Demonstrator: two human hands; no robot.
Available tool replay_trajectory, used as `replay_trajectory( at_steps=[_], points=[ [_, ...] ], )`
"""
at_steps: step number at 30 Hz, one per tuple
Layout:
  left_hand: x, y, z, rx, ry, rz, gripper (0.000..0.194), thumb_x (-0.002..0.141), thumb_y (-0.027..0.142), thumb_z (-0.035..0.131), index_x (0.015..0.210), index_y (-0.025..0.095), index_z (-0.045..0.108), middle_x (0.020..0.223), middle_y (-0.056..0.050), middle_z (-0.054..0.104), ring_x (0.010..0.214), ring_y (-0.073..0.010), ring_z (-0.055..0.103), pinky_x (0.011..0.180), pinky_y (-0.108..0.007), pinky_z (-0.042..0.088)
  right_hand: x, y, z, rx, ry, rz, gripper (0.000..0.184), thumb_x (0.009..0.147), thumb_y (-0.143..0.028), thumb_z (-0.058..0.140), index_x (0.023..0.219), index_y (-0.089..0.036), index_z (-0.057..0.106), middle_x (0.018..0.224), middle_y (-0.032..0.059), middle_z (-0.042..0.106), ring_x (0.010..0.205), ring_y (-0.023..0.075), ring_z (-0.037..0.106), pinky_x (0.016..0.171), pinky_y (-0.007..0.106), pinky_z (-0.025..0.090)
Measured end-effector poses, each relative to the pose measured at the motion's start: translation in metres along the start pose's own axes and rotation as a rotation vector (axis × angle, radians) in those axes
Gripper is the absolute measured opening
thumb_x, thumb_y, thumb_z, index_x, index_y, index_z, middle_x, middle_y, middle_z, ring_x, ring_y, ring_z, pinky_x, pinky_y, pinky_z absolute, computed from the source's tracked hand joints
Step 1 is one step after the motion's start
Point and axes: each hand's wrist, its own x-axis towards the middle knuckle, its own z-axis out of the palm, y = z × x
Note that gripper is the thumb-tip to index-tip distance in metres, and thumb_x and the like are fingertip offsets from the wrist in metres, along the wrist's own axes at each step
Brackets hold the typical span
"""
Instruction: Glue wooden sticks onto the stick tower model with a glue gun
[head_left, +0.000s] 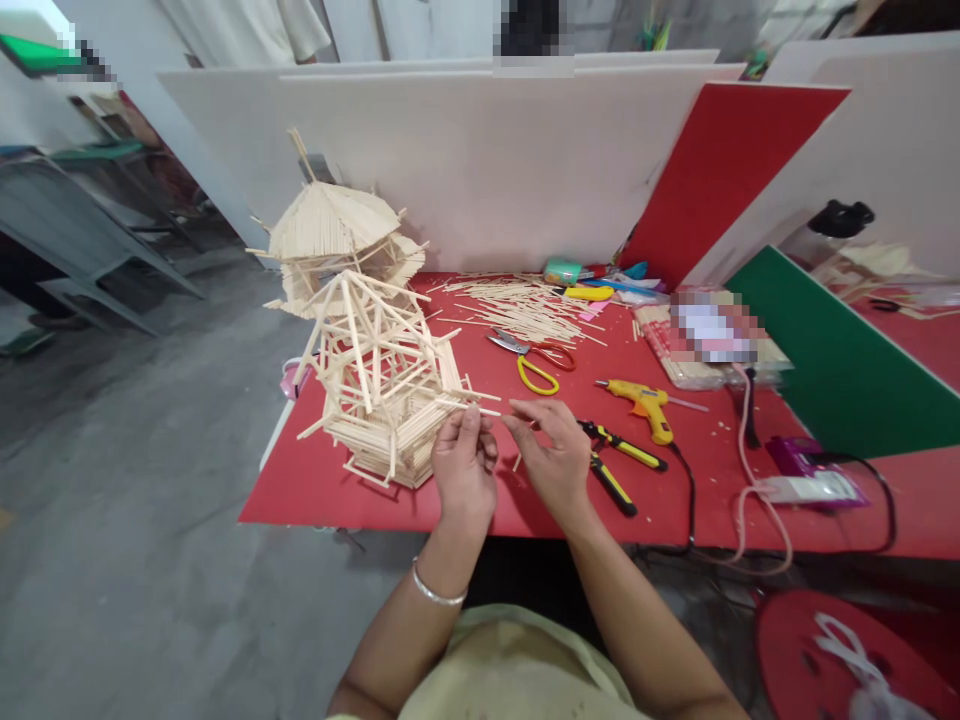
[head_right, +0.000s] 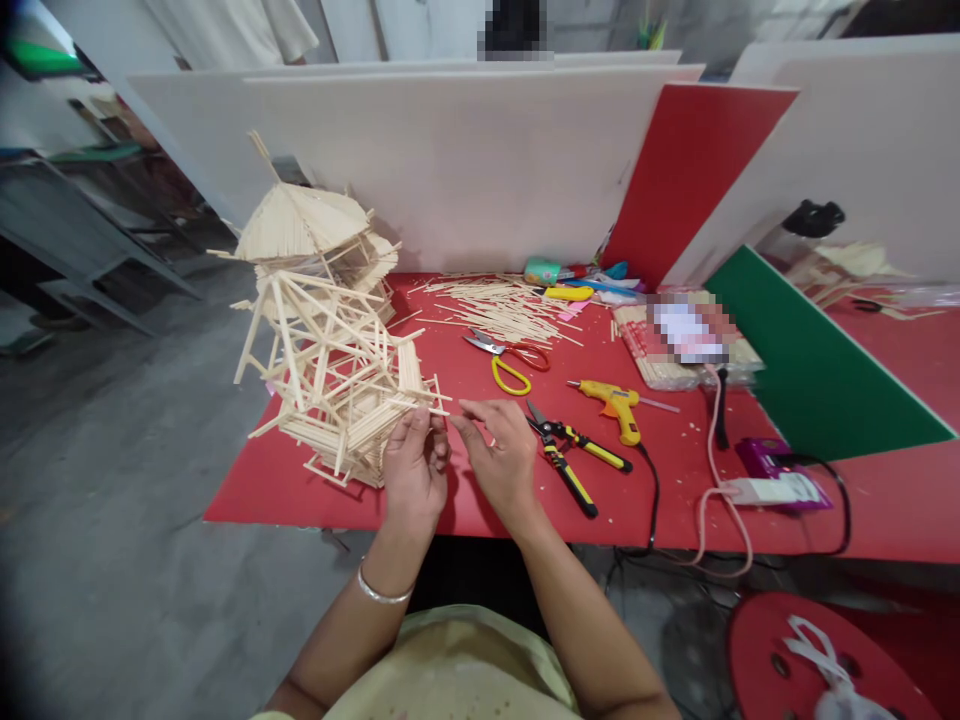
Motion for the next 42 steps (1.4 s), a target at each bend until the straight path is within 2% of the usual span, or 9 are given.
replay_trajectory(
  at_steps=[16,30,36,39,42],
  points=[
    [0.007,-0.005,0.003,-0.066,-0.015,0.0,0.047,0.062,0.045,0.092,0.08,0.016,0.06,0.063,0.005,0.063,0.042,-0.0037,0.048,0.039,-0.015,0.029,-0.004,0.002,0.006,-0.064,0.033,-0.038,0.018,0.096,-0.029,0.069,0.111,-0.028,0.079,0.091,0.0024,0.069,0.084,0.0172,0.062,0.08,0.035,0.052],
    [0.01,-0.007,0.001,-0.063,-0.036,0.015,0.045,0.065,0.045,0.091,0.081,0.016,0.06,0.065,0.005,0.063,0.043,-0.0032,0.049,0.039,-0.015,0.028,-0.004,0.0,0.006,-0.072,0.028,-0.026,0.019,0.097,-0.03,0.068,0.113,-0.028,0.078,0.093,0.0038,0.07,0.086,0.0181,0.063,0.08,0.036,0.054],
    [0.013,-0.01,-0.001,-0.127,-0.04,0.015,0.038,0.068,0.038,0.09,0.08,0.016,0.061,0.065,0.005,0.061,0.05,-0.0039,0.051,0.047,-0.016,0.035,0.003,-0.015,0.005,-0.189,0.098,-0.162,0.017,0.089,-0.029,0.075,0.106,-0.028,0.079,0.095,0.0061,0.07,0.093,0.0223,0.062,0.087,0.042,0.054],
    [0.017,-0.013,-0.004,-0.148,-0.079,0.027,0.033,0.07,0.033,0.089,0.079,0.017,0.062,0.069,0.004,0.062,0.057,-0.0053,0.054,0.054,-0.017,0.041,0.009,-0.029,0.007,-0.245,0.069,-0.263,0.021,0.085,-0.026,0.077,0.106,-0.029,0.077,0.111,0.0067,0.07,0.109,0.0259,0.06,0.098,0.048,0.05],
    [0.017,-0.02,-0.01,-0.079,-0.126,0.036,0.03,0.075,0.037,0.085,0.081,0.018,0.063,0.07,0.003,0.062,0.059,-0.008,0.056,0.057,-0.02,0.044,0.013,-0.043,0.006,-0.287,0.007,-0.322,0.024,0.086,-0.024,0.076,0.109,-0.029,0.076,0.122,0.0065,0.069,0.122,0.0291,0.056,0.105,0.05,0.046]
  ],
)
